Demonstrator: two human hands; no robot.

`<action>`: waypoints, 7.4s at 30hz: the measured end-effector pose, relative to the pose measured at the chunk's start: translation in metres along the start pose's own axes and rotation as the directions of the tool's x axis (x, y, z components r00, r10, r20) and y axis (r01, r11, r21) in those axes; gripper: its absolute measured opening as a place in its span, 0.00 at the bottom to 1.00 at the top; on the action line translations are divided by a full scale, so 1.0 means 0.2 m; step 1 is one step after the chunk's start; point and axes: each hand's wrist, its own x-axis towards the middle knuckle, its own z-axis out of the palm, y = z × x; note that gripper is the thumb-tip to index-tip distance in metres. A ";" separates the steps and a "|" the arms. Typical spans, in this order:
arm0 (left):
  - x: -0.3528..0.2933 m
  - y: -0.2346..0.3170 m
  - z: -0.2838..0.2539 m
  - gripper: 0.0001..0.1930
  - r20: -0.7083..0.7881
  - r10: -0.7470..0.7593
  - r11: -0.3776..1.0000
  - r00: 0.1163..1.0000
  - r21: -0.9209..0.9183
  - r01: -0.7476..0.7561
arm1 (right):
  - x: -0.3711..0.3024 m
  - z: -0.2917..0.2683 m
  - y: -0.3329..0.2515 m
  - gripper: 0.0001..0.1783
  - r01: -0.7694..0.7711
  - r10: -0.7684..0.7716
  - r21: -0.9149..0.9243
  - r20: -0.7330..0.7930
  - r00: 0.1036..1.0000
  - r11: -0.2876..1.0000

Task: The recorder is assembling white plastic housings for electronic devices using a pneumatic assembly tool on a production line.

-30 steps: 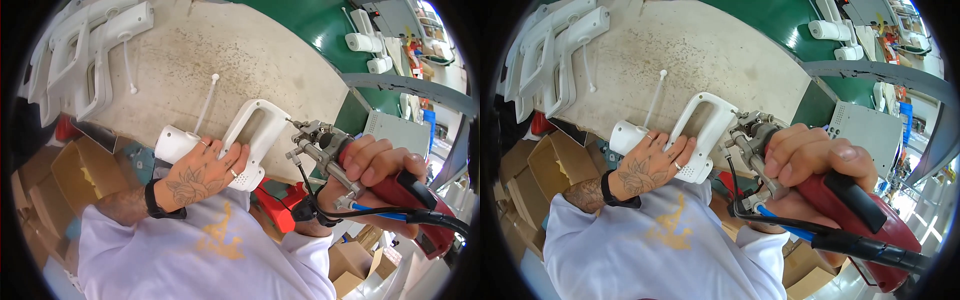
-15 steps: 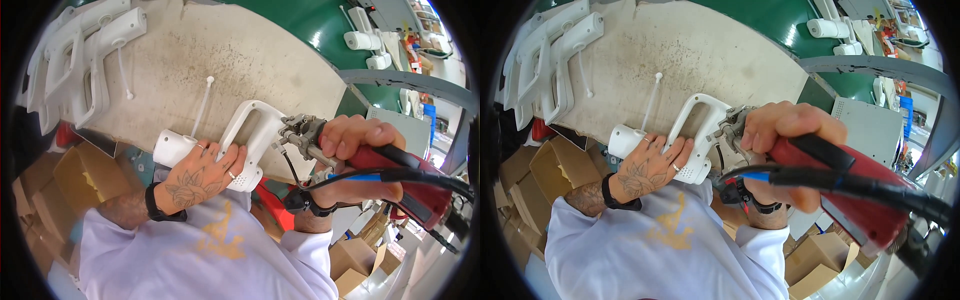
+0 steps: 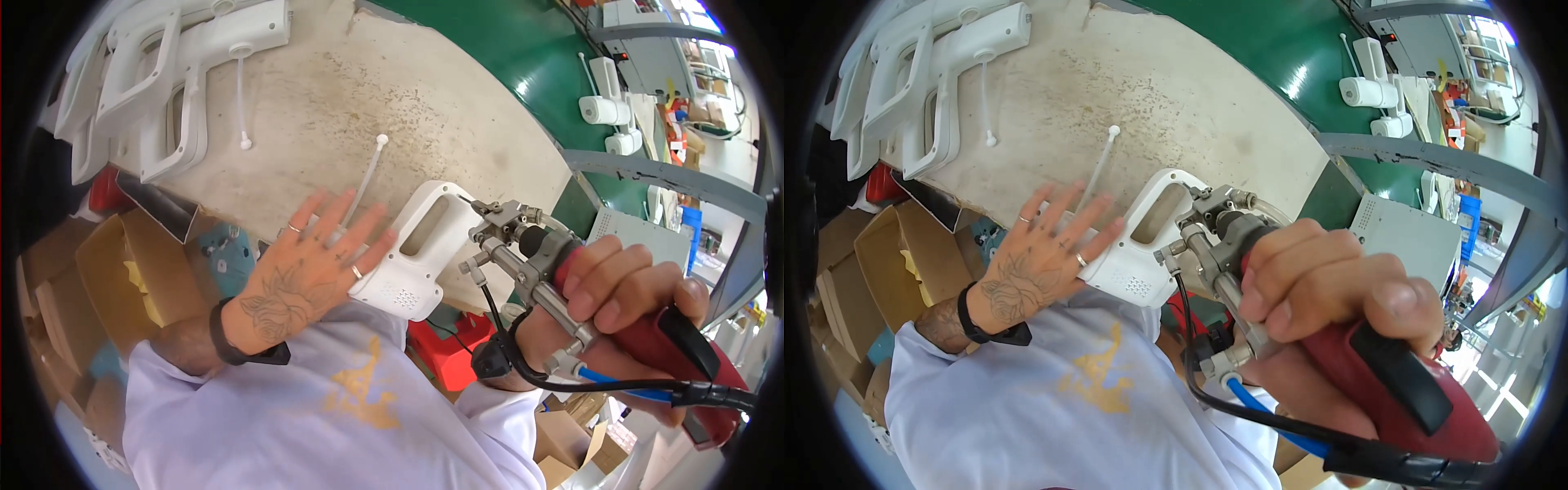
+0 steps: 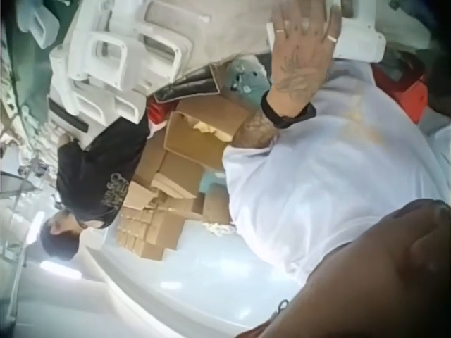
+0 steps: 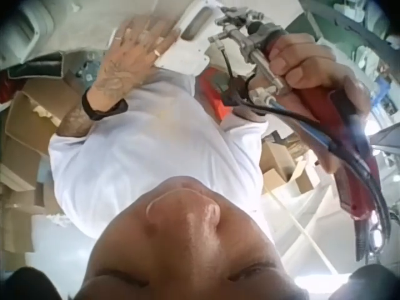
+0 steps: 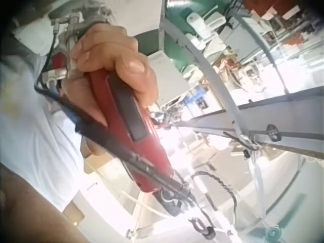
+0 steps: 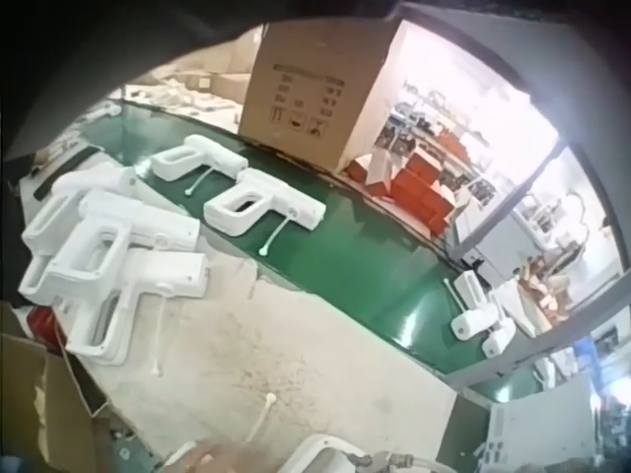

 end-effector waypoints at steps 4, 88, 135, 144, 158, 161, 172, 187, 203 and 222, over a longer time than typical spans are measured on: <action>-0.02 -0.07 0.01 0.26 0.027 -0.050 0.998 0.998 0.049 0.048 | -0.03 -0.01 0.08 0.51 -0.049 0.050 0.096 -0.008 0.999 0.994; 0.36 0.01 0.20 0.32 -0.180 -0.020 1.000 0.983 0.008 0.022 | -0.25 0.01 -0.28 0.44 -0.068 0.070 0.029 -0.069 0.995 0.997; 0.23 -0.17 0.28 0.36 -0.230 -0.010 0.824 0.973 -0.553 -0.122 | -0.09 0.16 0.04 0.44 -0.032 0.032 0.092 0.008 0.999 0.995; 0.23 -0.18 0.30 0.36 -0.246 -0.008 0.797 0.969 -0.587 -0.143 | -0.15 0.17 0.13 0.36 -0.162 0.160 0.175 0.026 0.987 0.971; 0.21 -0.16 0.30 0.39 -0.225 -0.006 0.828 0.974 -0.548 -0.121 | -0.11 0.21 -0.25 0.34 -0.007 0.007 0.013 -0.034 0.999 1.000; 0.23 -0.14 0.29 0.41 -0.251 0.053 0.889 0.967 -0.428 -0.160 | -0.13 0.23 -0.30 0.35 -0.102 0.103 -0.022 0.068 0.992 0.995; 0.21 -0.15 0.30 0.42 -0.242 0.037 0.868 0.970 -0.473 -0.151 | -0.22 0.25 -0.09 0.39 -0.128 0.124 0.029 0.102 0.987 0.991; 0.23 -0.13 0.23 0.41 -0.130 -0.016 0.905 0.991 -0.423 -0.041 | -0.31 0.26 0.00 0.39 -0.176 0.176 0.010 -0.125 0.976 0.984; 1.66 -0.34 0.09 0.31 -0.550 -0.162 0.987 0.819 -0.112 0.120 | -0.54 -0.12 -0.39 0.37 0.017 0.002 0.088 -0.214 0.977 0.996; 1.13 -0.78 -0.12 0.26 -0.149 0.223 0.974 0.963 0.009 -0.225 | -0.64 -0.28 -0.36 0.33 -0.007 0.018 0.045 -0.255 0.967 0.999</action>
